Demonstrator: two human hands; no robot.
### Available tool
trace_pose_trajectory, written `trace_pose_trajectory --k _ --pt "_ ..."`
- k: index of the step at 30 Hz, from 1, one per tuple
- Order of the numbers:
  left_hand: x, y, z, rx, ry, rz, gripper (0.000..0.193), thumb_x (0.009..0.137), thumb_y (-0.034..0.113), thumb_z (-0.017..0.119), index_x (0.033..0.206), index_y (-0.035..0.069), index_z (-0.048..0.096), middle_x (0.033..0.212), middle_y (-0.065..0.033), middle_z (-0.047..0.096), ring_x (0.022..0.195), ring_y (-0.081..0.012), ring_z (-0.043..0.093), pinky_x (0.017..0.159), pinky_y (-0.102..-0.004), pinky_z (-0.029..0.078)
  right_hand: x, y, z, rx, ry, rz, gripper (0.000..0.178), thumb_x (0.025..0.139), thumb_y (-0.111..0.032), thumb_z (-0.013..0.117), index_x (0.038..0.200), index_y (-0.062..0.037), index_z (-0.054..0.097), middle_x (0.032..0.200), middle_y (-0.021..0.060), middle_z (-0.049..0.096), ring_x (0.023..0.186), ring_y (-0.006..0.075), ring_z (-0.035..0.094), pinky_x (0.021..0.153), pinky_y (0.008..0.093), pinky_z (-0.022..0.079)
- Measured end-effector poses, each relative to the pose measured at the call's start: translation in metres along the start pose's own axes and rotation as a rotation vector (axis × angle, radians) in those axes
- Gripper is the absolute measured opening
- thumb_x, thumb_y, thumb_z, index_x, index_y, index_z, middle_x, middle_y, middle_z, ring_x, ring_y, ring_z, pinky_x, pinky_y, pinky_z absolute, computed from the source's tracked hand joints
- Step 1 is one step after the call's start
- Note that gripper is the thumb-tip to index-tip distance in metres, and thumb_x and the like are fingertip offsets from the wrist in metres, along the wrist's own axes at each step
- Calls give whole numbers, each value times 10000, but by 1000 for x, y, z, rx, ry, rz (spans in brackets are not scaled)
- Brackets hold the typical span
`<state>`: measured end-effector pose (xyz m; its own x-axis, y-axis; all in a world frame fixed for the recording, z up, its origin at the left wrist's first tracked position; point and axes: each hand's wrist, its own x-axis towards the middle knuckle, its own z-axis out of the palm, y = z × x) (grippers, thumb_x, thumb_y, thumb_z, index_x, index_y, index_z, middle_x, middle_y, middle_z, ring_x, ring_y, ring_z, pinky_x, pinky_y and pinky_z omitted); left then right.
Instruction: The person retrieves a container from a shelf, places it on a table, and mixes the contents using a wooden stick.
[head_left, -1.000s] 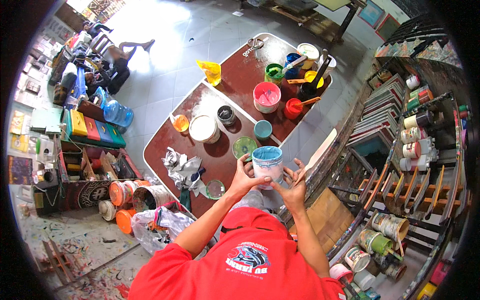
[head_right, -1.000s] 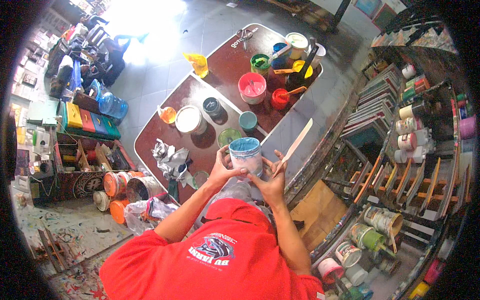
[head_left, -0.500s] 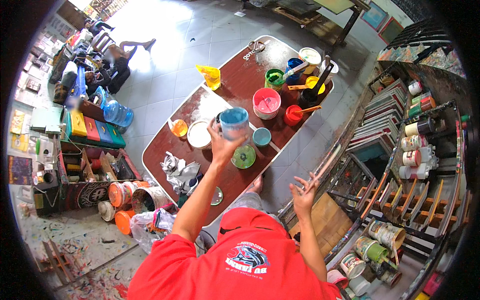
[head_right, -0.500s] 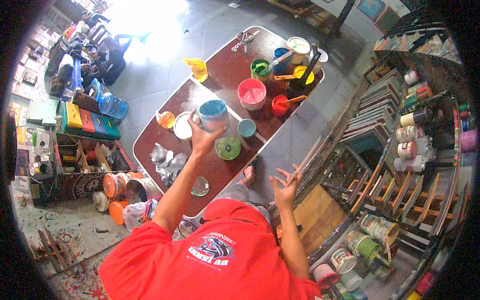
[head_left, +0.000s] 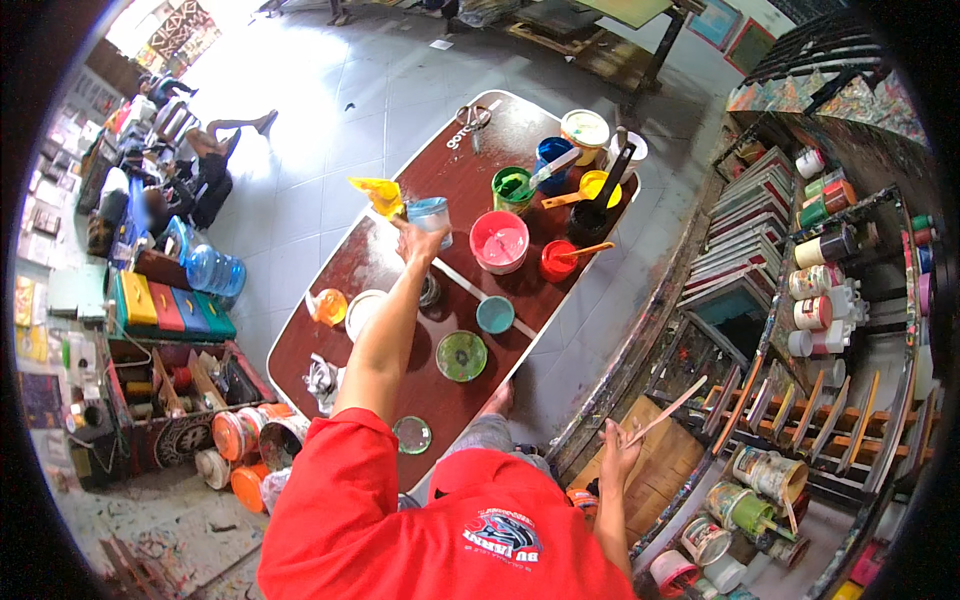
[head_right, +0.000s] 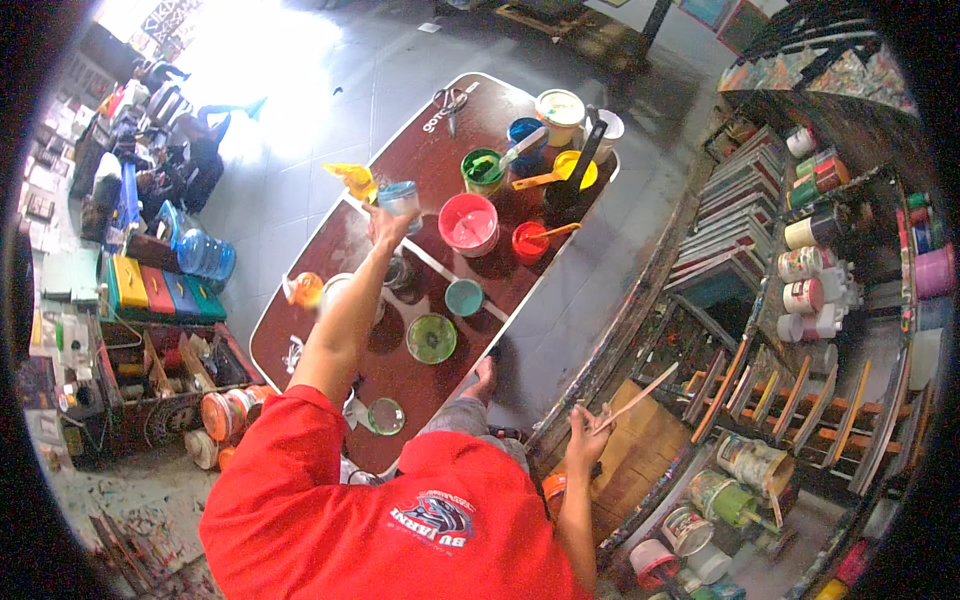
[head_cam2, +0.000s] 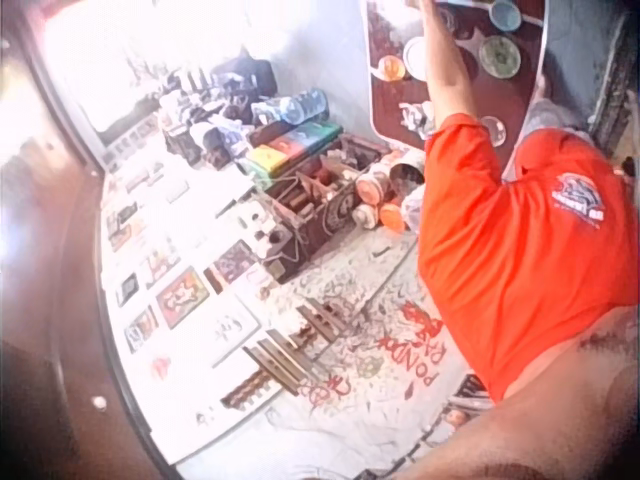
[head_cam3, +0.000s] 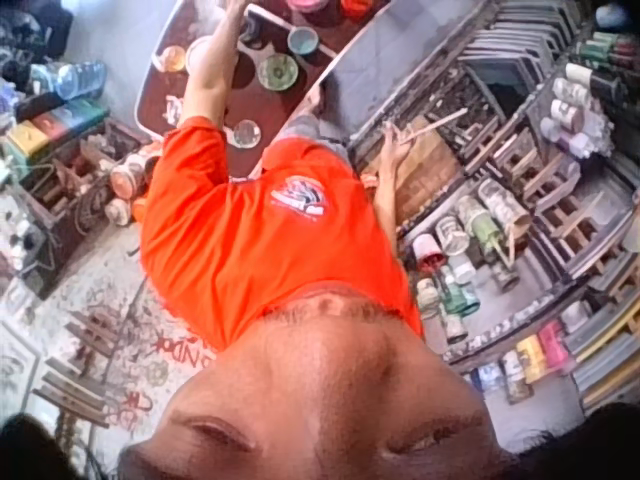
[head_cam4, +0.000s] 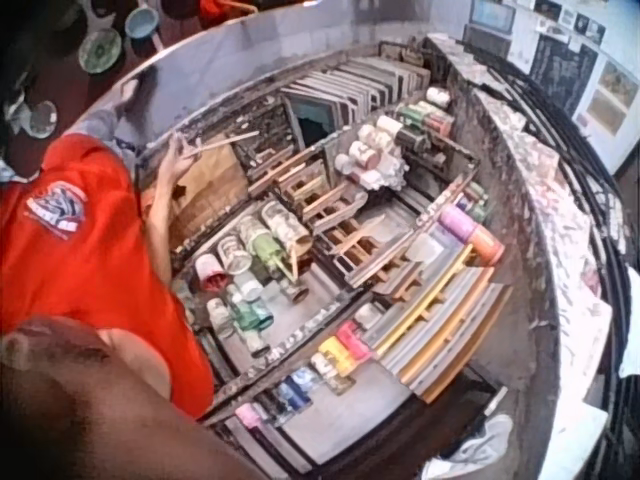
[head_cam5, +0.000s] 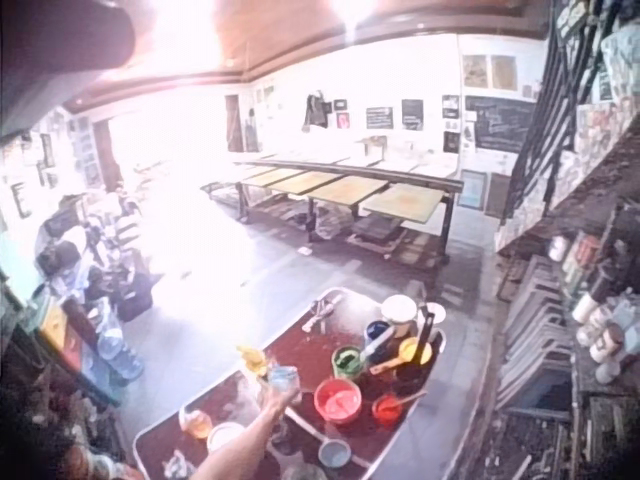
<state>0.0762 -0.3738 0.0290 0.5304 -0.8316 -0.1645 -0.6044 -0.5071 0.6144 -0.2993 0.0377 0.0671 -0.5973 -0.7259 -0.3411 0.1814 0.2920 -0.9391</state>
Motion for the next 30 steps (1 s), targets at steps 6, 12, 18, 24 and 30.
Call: trace_pose_trajectory --k 6,12,18,24,30 --pt "17 -5 43 -42 -1 -57 1245 594 403 902 1451 -13 101 1316 -253 566 1233 -390 558 1059 -572 351 0 -6 2 -34 41 22 672 902 -103 722 1408 3 292 1109 181 599 1037 218 600 833 314 544" --pt "32 -33 45 -156 -37 130 1545 480 306 977 1519 13 -129 1431 -255 461 1281 -372 521 1060 -515 383 16 -16 0 -172 -22 -1 718 894 -122 743 1414 39 273 1112 179 598 1065 232 598 961 350 466" --pt "-18 -24 -12 -47 -1 306 1642 478 407 985 1499 4 -236 1551 -297 171 1360 -418 384 1103 -471 376 23 -21 6 -162 -55 -62 763 903 -151 742 1439 62 241 1114 186 594 1090 228 585 970 346 450" --pt "-140 -29 -121 -630 197 418 1066 744 239 885 1527 1 202 1345 -195 458 1227 -267 516 1029 -389 433 22 -12 1 -217 -121 -135 661 938 -149 695 1422 40 285 1283 152 470 1055 233 590 885 342 493" --pt "-251 -122 -187 -587 480 265 621 852 107 777 1384 26 467 1090 -59 568 878 -121 601 753 -263 479 -6 15 -34 -366 -124 -205 479 991 -112 590 1380 18 342 1274 112 450 972 230 627 750 364 574"
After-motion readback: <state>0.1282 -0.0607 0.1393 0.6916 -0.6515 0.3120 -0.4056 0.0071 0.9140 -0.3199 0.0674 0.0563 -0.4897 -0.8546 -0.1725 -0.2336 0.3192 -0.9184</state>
